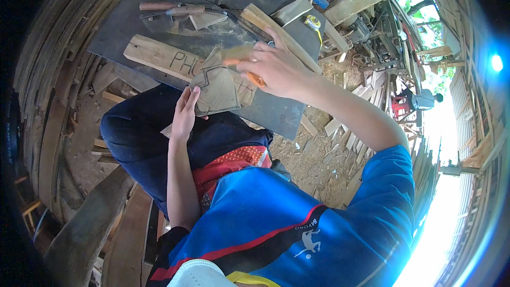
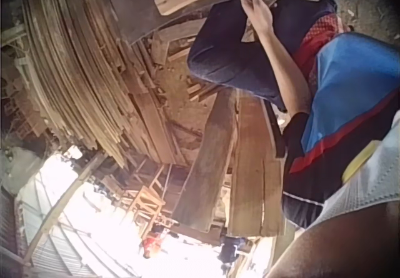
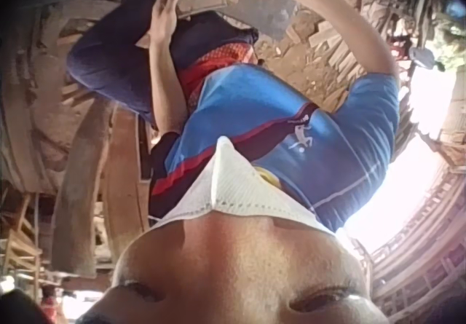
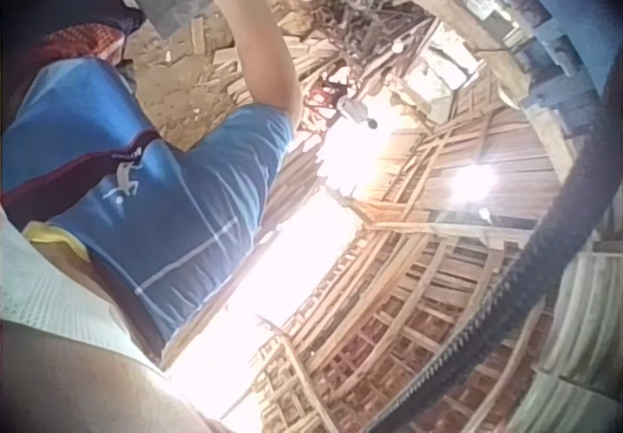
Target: The person carves letters into a small wooden piece using a chisel and hammer, then brushes away the wood shavings. The carving is done by hand on a workbench in a workshop.
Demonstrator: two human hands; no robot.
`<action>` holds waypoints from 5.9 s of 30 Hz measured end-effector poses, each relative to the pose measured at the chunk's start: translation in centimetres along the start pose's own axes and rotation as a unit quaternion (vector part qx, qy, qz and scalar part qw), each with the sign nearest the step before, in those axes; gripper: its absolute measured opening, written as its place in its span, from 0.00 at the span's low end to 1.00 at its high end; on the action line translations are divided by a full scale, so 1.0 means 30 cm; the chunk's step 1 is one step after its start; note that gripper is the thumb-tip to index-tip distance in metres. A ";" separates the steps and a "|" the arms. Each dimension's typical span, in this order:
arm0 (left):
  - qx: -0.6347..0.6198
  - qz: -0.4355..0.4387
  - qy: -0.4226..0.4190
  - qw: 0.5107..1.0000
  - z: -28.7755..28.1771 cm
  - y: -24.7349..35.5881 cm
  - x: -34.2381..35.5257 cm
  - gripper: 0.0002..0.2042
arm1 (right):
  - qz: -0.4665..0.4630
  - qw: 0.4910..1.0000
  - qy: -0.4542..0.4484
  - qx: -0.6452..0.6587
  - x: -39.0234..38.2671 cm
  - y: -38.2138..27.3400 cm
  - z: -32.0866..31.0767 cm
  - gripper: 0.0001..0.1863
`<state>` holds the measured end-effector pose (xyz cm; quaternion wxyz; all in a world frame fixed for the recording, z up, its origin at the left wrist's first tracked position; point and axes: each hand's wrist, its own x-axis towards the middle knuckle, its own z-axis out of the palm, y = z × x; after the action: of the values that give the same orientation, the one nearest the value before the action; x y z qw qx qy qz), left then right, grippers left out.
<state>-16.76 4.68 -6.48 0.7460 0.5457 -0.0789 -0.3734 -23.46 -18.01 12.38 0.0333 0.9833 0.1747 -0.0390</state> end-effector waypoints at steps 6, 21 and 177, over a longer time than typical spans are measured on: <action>0.002 0.011 0.003 1.000 0.011 0.019 -0.012 0.21 | -0.038 0.998 0.028 0.035 0.003 -0.064 0.057 0.10; -0.005 0.003 0.012 1.000 0.013 -0.002 -0.008 0.21 | -0.016 0.997 0.013 0.079 -0.014 -0.066 0.040 0.12; -0.002 -0.004 0.047 0.999 0.037 0.015 -0.021 0.24 | 0.048 0.974 0.035 0.217 0.059 -0.033 0.077 0.14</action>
<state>-17.59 4.31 -5.46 0.7486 0.5616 -0.0405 -0.3501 -22.30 -16.65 9.87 -0.1849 0.9751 0.1157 -0.0397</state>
